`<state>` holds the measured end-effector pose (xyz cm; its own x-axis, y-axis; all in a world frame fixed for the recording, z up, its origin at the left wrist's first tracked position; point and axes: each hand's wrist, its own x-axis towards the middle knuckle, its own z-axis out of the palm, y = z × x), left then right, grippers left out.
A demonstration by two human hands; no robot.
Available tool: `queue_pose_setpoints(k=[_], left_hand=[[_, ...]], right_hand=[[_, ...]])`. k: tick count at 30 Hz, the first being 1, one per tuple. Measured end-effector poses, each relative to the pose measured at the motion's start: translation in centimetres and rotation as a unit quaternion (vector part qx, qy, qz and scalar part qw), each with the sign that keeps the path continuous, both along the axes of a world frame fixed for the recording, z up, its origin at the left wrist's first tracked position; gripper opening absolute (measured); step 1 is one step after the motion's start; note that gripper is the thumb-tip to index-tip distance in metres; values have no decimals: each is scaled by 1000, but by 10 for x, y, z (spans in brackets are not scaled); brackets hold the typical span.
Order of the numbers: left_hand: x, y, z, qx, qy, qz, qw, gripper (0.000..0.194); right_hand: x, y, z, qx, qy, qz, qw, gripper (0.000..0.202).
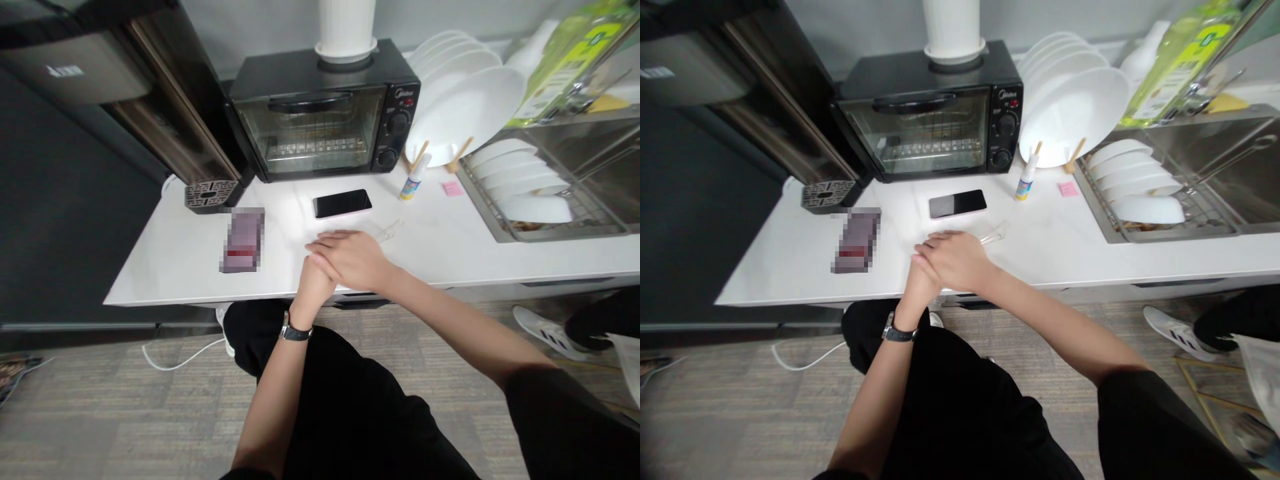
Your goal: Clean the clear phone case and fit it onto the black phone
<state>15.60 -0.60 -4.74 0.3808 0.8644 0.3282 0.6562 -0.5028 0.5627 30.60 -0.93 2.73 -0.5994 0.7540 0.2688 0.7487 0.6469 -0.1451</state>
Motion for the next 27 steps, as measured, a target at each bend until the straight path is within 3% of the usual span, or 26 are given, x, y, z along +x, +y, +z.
queue_pose_setpoints(k=[3, 8, 10, 14, 16, 19, 23, 25, 27], left_hand=[[-1, -1, 2, -2, 8, -5, 1000, 21], [3, -7, 14, -8, -103, -89, 991, 28], [4, -7, 13, -7, -98, -88, 991, 28], [0, -1, 3, 2, 12, -12, 1000, 22], [-2, 0, 0, 4, 31, 5, 1000, 19], [-1, -2, 5, 2, 20, -20, 1000, 23], [4, -8, 14, -4, -71, -82, 994, 36], [6, -8, 14, -5, -55, -75, 996, 37], [5, -7, 11, -5, -3, -45, 999, 32]], right_hand=[[8, 4, -1, -5, 13, -4, 1000, 52], [73, 22, -3, -22, -2, -154, 988, 58], [68, 18, -4, -15, -5, -153, 988, 56], [9, -2, -4, 0, 7, -38, 999, 49], [-6, -5, -3, -2, 9, -10, 1000, 49], [18, 3, -2, -12, -5, -49, 999, 53], [67, 17, -5, -41, -44, -195, 979, 57], [62, 13, -9, -42, -30, -185, 981, 54], [40, 4, -14, -33, 9, -96, 995, 51]])
